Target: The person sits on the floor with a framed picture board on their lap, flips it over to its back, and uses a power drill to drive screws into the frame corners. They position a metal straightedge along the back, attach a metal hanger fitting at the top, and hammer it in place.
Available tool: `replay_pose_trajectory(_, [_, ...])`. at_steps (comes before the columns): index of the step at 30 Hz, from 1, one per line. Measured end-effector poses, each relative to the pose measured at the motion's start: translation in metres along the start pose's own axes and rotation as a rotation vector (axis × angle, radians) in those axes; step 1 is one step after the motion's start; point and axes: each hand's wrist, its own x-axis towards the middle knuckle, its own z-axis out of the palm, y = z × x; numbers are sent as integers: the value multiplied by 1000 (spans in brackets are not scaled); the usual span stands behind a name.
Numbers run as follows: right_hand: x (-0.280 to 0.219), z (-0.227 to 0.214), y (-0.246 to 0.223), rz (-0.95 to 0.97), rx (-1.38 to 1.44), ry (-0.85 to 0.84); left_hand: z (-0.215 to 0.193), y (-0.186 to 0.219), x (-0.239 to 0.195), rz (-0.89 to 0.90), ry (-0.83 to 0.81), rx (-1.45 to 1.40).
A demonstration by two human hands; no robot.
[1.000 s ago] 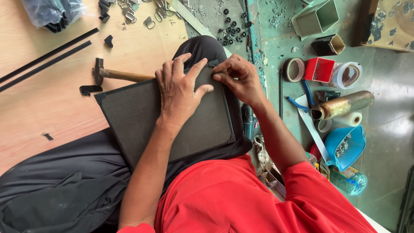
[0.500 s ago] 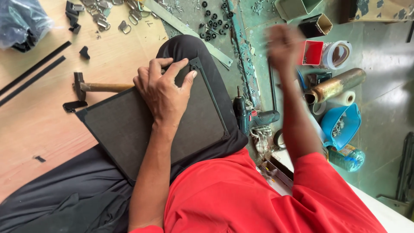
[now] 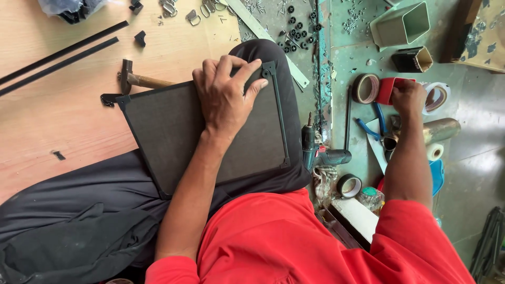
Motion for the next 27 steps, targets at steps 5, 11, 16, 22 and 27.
replay_pose_trajectory(5, [-31,-24,-42,-61,-8,171,0,-1,-8,35,28,21])
replay_pose_trajectory(11, [-45,-52,-92,-68,243,322,5,1,-10,13,53,-25])
replay_pose_trajectory(16, [-73,-87,-232,12,1142,106,6,6,-5,-48,46,-45])
replay_pose_trajectory(22, [-89,-83,-354,-145,1373,-417,7,4,-3,-56,51,-24])
replay_pose_trajectory(27, [-71,-76,-391,-139,1361,-571,8,3,-4,-60,76,-15])
